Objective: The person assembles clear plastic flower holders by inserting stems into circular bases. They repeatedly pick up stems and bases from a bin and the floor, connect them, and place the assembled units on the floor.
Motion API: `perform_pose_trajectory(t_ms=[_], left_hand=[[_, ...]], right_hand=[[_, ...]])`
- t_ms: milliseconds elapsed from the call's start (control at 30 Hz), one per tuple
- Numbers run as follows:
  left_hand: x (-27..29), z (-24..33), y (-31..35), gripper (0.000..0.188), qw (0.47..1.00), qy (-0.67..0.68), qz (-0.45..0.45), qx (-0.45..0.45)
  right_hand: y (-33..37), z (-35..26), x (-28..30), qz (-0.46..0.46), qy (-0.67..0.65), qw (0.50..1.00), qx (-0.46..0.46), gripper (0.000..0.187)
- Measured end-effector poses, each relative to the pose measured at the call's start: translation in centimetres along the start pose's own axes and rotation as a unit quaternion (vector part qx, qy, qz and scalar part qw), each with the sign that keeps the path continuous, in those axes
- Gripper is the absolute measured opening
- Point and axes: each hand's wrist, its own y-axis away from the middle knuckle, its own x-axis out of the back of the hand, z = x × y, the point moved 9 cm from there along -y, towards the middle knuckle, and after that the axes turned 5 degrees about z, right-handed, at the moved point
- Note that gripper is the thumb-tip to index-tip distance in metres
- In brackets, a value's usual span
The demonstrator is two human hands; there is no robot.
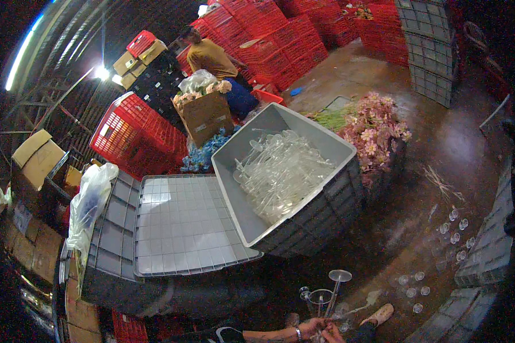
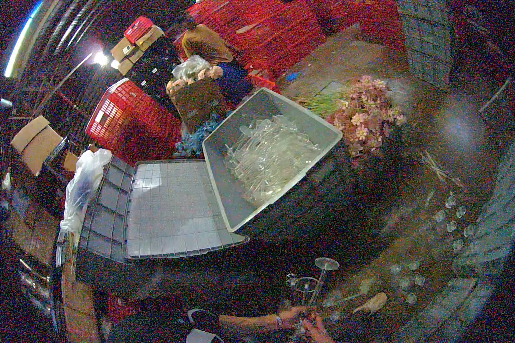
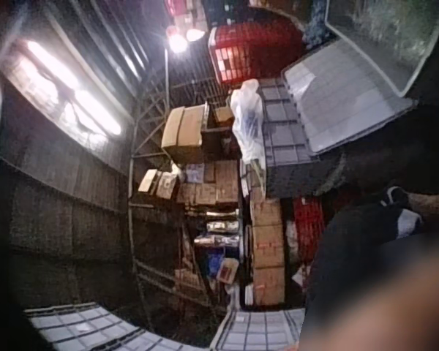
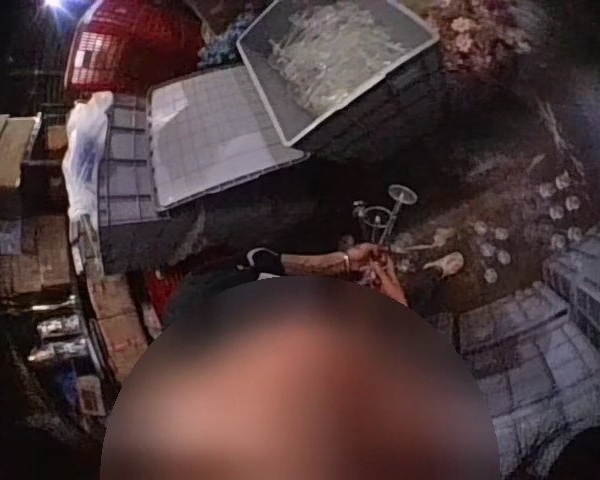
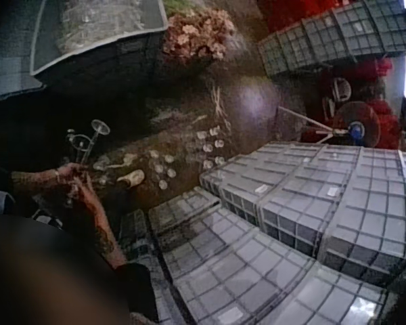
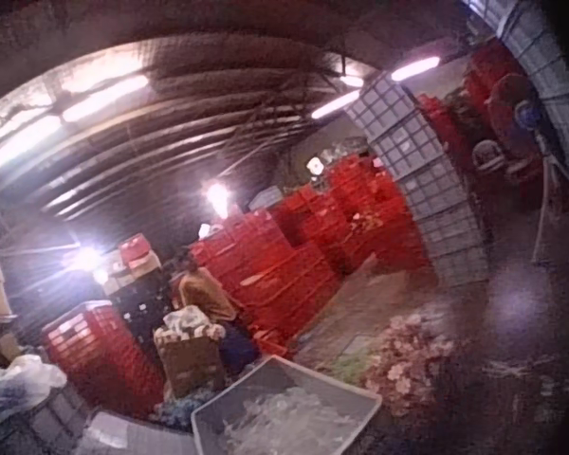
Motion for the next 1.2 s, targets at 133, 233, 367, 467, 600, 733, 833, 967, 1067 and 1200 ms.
perform_pose_trajectory(t_ms=[133,233,367,467,600,733,833,967,1067,1200], left_hand=[[0.7,-0.2,-0.6,0.035,1.000,0.021,0.022,-0.003],[4.0,0.6,-1.5,0.036,0.997,-0.003,0.076,-0.032],[-9.5,7.9,0.0,0.027,0.989,-0.062,0.133,-0.016],[-6.3,9.5,-3.0,0.032,0.988,-0.093,0.116,-0.039],[-11.3,14.0,-2.9,0.055,0.967,-0.191,0.085,-0.147],[-15.1,14.3,-4.1,0.063,0.976,-0.181,0.031,-0.116],[-16.6,15.4,-2.8,0.070,0.977,-0.196,0.007,-0.082],[-19.3,15.9,-2.8,0.071,0.984,-0.163,-0.029,-0.061],[-20.5,17.2,-2.5,0.064,0.985,-0.150,-0.069,-0.058],[-21.4,19.3,-3.0,0.051,0.963,-0.255,-0.004,-0.080]], right_hand=[[-0.8,-0.5,0.6,0.056,-0.009,0.997,0.049,0.050],[-3.4,-0.9,-0.5,0.094,-0.083,0.986,0.107,0.043],[1.2,-9.2,1.0,0.147,0.034,0.979,0.138,0.052],[-1.3,-9.1,2.0,0.216,-0.010,0.968,0.130,0.053],[0.1,-12.2,2.5,0.168,-0.033,0.970,0.173,0.064],[0.6,-13.5,3.4,0.125,-0.080,0.974,0.169,0.070],[1.7,-15.6,1.3,0.094,-0.105,0.973,0.185,0.068],[1.9,-17.5,1.6,0.103,-0.102,0.970,0.197,0.065],[2.4,-19.9,2.3,0.098,-0.086,0.967,0.220,0.062],[3.4,-20.7,5.6,0.094,-0.186,0.953,0.221,0.060]])
